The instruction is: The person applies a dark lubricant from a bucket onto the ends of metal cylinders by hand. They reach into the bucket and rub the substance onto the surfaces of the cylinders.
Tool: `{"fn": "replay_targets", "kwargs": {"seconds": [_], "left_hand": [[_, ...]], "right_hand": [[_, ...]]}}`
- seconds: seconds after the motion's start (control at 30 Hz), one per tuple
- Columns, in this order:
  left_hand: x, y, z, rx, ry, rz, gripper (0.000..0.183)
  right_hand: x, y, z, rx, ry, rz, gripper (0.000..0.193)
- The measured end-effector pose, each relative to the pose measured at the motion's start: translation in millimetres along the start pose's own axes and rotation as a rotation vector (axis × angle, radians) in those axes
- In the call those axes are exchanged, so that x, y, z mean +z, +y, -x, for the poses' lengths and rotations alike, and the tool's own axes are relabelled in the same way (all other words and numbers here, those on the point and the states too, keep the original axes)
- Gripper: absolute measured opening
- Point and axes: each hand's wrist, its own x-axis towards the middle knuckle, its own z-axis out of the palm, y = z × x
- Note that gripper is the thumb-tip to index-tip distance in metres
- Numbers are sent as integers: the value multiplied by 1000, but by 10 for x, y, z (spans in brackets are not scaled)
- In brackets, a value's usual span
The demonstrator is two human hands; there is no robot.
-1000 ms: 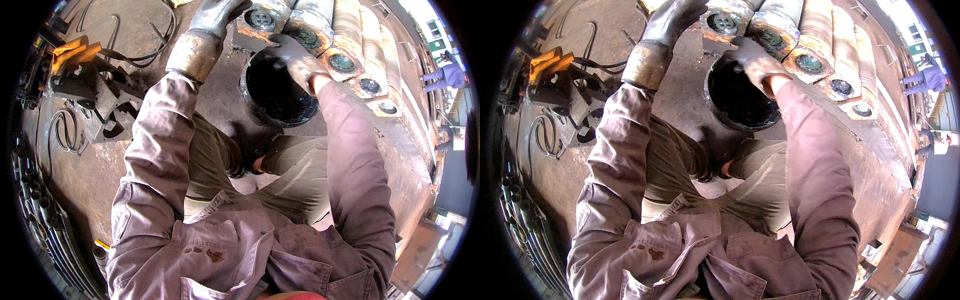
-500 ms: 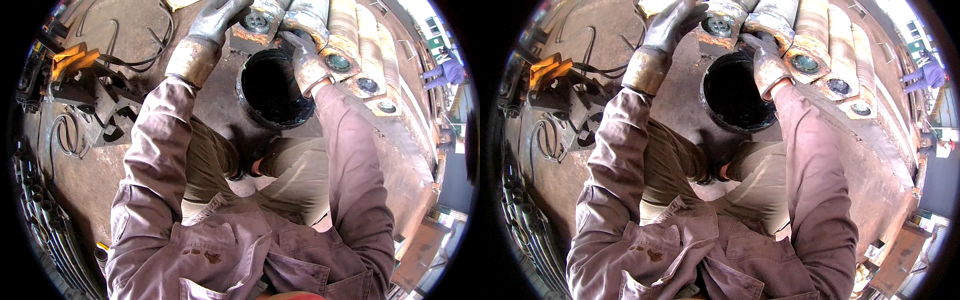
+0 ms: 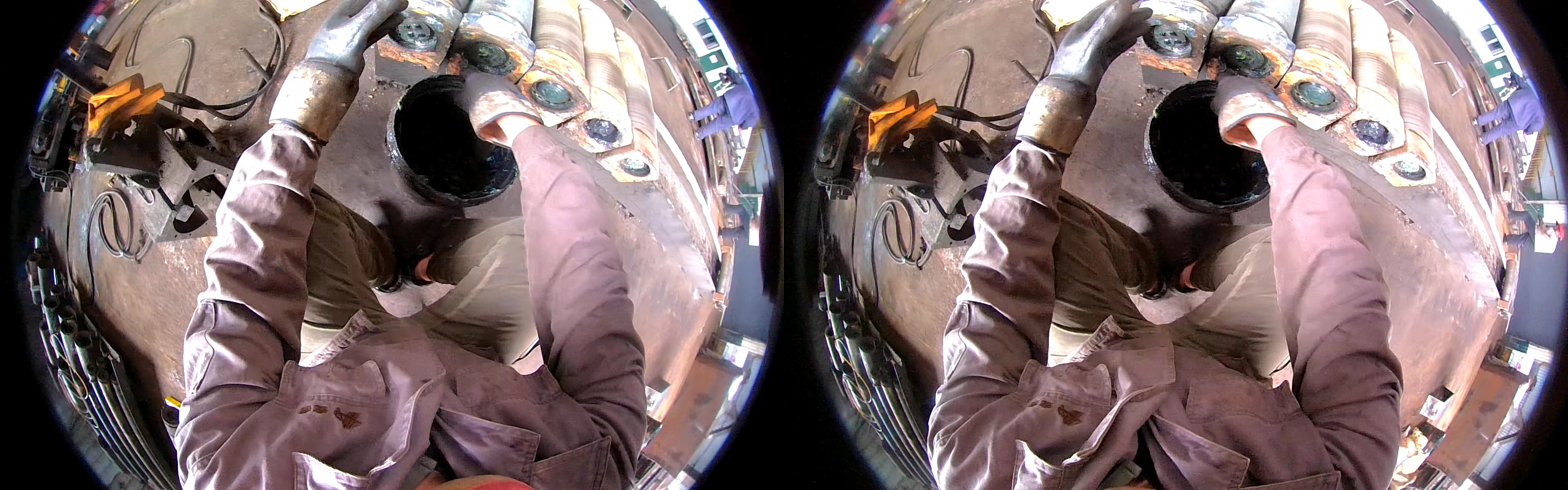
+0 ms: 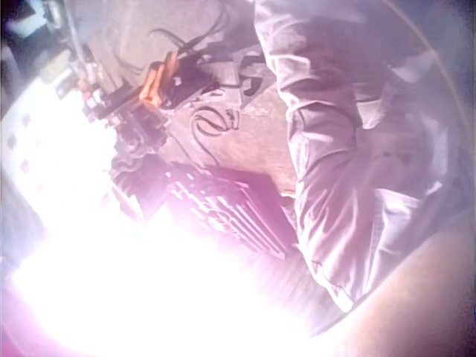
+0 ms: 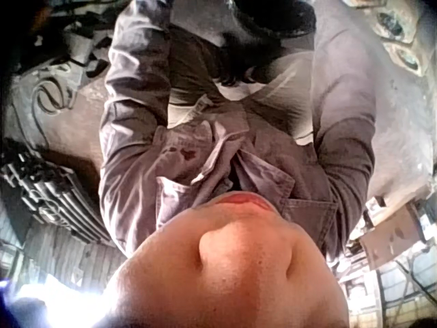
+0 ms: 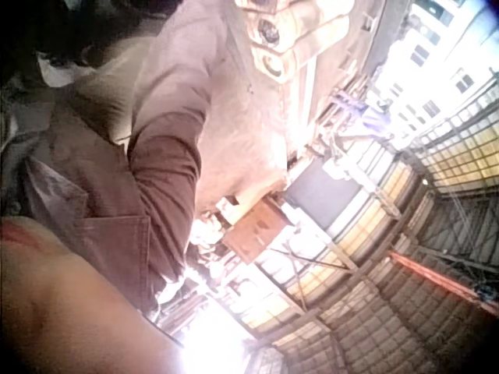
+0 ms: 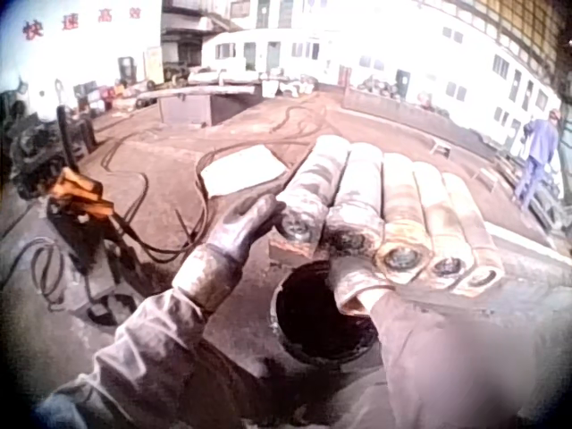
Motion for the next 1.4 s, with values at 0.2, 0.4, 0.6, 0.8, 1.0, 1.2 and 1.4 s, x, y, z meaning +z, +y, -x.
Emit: {"fn": "replay_targets", "kwargs": {"seconds": [0.2, 0.4, 0.6, 0.8, 1.0, 1.2, 1.4], "left_hand": [[236, 48, -24, 3, -2, 65, 60], [121, -13, -45, 55, -36, 67, 59], [308, -13, 13, 102, -89, -21, 57], [317, 64, 92, 113, -92, -68, 58], [278, 169, 88, 132, -84, -94, 59], [298, 132, 34, 114, -72, -87, 60], [201, 39, 1, 57, -53, -26, 61]], "right_hand": [[190, 562, 224, -243, 119, -203, 47], [68, -255, 1019, -327, -438, 427, 23], [389, -530, 1463, -455, -329, 494, 18], [332, -518, 1610, -589, -380, 297, 19], [-296, -63, 916, -28, 64, -166, 34], [-56, 566, 375, -66, 42, -369, 42], [18, 198, 82, 63, 91, -854, 40]]}}
